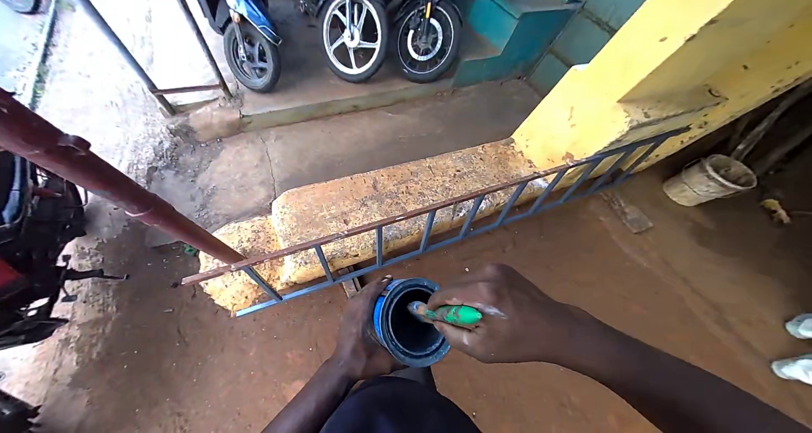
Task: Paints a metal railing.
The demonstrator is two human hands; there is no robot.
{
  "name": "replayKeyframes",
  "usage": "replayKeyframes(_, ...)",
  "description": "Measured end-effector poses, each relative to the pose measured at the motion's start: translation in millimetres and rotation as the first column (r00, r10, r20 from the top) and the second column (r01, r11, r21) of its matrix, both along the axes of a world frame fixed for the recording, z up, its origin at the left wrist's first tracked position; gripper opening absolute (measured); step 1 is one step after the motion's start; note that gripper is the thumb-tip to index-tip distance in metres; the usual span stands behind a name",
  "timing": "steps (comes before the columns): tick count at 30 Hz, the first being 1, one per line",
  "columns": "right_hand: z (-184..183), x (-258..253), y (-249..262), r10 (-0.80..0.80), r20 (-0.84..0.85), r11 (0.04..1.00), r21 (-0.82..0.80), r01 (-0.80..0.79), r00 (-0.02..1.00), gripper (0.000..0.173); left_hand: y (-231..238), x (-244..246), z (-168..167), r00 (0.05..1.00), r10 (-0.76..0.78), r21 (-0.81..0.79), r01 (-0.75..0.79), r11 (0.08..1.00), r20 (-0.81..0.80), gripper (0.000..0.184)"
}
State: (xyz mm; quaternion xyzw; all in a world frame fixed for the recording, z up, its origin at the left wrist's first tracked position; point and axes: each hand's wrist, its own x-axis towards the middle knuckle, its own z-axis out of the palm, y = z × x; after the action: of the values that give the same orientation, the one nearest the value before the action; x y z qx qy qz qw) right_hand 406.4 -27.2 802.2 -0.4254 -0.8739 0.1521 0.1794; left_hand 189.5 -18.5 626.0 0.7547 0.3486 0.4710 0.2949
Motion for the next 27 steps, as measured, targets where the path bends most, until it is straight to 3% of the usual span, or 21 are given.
replayKeyframes(7,-2.6,-17.0,10.0,0.043,0.123,0.997,-0.064,-0.035,0.991,0.015,6.1,-9.7,-8.9,0.999,0.003,-0.006,-0.003,1.0,0.036,0.116)
replayKeyframes(14,-1.8,-19.8,13.9,0.017,0.117,0.989,-0.151,0.0,0.993,0.014,11.6,-9.8,-5.5,0.999,-0.006,-0.023,0.007,1.0,0.038,0.116)
replayKeyframes(24,-0.7,7.5,-8.4,-0.133,0.1,0.971,-0.188,0.15,0.986,0.016,12.4,17.1,-2.4,0.998,-0.06,0.039,0.059,0.997,0.019,0.117)
replayKeyframes(27,-3.8,28.7,-22.8,-0.241,-0.002,0.953,-0.188,0.236,0.971,0.016,12.0,36.5,-1.7,0.994,-0.11,0.032,0.109,0.994,0.024,0.118)
